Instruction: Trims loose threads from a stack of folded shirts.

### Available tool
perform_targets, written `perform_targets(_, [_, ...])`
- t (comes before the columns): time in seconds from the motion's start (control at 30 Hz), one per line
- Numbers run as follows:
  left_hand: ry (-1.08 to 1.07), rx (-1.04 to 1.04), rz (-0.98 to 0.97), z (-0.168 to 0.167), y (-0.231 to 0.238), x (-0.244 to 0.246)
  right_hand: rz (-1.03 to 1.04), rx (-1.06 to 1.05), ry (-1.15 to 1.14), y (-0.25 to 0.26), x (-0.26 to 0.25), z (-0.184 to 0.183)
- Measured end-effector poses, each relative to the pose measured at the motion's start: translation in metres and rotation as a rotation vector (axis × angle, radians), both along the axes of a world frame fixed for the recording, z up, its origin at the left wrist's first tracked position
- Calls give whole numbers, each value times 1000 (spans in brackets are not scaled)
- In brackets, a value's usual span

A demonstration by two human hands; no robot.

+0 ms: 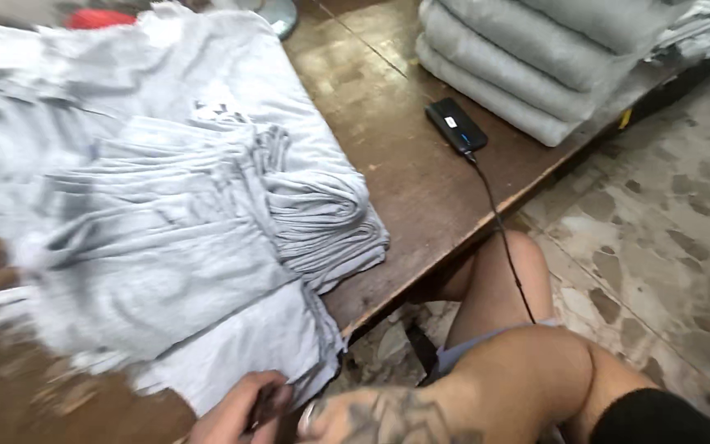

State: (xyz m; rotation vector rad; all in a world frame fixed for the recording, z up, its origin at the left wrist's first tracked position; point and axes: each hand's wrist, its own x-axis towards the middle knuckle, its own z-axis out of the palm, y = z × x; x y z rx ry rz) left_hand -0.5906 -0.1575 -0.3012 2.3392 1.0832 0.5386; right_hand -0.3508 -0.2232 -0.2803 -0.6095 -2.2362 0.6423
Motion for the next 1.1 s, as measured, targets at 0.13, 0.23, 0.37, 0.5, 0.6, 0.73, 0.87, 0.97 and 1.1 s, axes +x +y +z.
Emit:
perform_targets(0.13, [-161, -21, 123, 2, 0, 2, -360, 197, 196, 53, 15, 35])
perform_targets(0.23, [-171, 182, 174, 10, 11, 15, -464, 41, 22, 74, 7, -23])
perform_targets(0.37, [-183, 189, 6, 29, 15, 11, -619, 154, 45, 79, 10, -49])
perform_targets(0.5, [-229, 120, 56, 33, 15, -7, -645, 142, -20, 72, 46, -54])
perform_targets(0.6, [-288, 169, 49, 33, 16, 15, -491, 93, 18, 69, 16, -33])
perform_targets(0.73, [-255, 180, -8, 41, 16, 24, -425, 184, 98, 95, -17, -26])
perform_targets(0.87, [50, 13, 68, 36, 12, -16, -448, 196, 36, 78, 10, -56])
perform_targets(0.97, [138, 3, 151, 28, 10, -8, -480, 154, 16, 62, 16, -71])
perform_targets(1.1, [-487, -56, 356, 30, 15, 48, -453, 49, 49, 62, 14, -63])
